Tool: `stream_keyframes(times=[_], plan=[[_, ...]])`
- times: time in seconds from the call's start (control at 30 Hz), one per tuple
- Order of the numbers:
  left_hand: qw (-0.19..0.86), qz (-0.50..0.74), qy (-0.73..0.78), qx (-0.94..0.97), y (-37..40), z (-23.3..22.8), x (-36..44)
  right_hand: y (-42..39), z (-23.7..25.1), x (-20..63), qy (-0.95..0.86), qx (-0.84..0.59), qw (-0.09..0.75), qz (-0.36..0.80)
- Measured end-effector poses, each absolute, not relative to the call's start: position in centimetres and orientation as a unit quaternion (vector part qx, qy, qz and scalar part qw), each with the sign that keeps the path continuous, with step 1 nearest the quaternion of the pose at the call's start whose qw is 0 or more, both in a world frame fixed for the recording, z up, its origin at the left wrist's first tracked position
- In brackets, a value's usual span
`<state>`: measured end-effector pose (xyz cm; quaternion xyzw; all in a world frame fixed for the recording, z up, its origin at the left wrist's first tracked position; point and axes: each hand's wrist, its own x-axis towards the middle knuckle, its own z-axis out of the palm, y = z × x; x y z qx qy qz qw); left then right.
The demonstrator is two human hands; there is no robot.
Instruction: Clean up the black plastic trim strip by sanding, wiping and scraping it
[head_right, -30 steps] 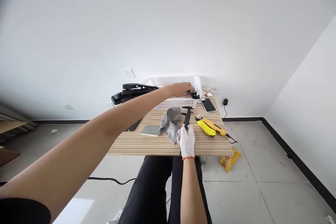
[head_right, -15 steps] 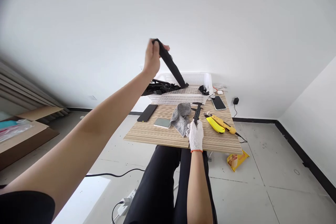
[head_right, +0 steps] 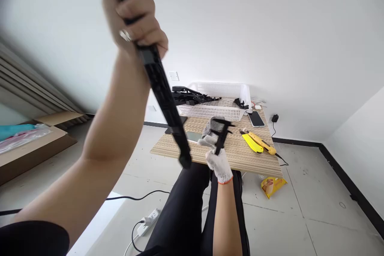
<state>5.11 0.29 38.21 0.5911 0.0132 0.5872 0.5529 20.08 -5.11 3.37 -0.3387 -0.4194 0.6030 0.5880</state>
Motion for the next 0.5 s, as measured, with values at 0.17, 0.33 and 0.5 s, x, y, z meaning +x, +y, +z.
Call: stream_keyframes(times=[0.17,0.33,0.5], plan=[[0.558,0.662,-0.045,0.498,5.0,32.0,4.2,-7.2,3.1,18.6,-0.475,-0.301,0.505,0.655],[0.586,0.678,0.085,0.436,7.5,27.7,5.7,-7.1,2.0,18.8,-0.418,-0.307,0.579,0.629],[0.584,0.545,0.190,0.571,8.3,22.5,7.3,-6.5,2.0,19.0,-0.373,-0.363,0.623,0.584]])
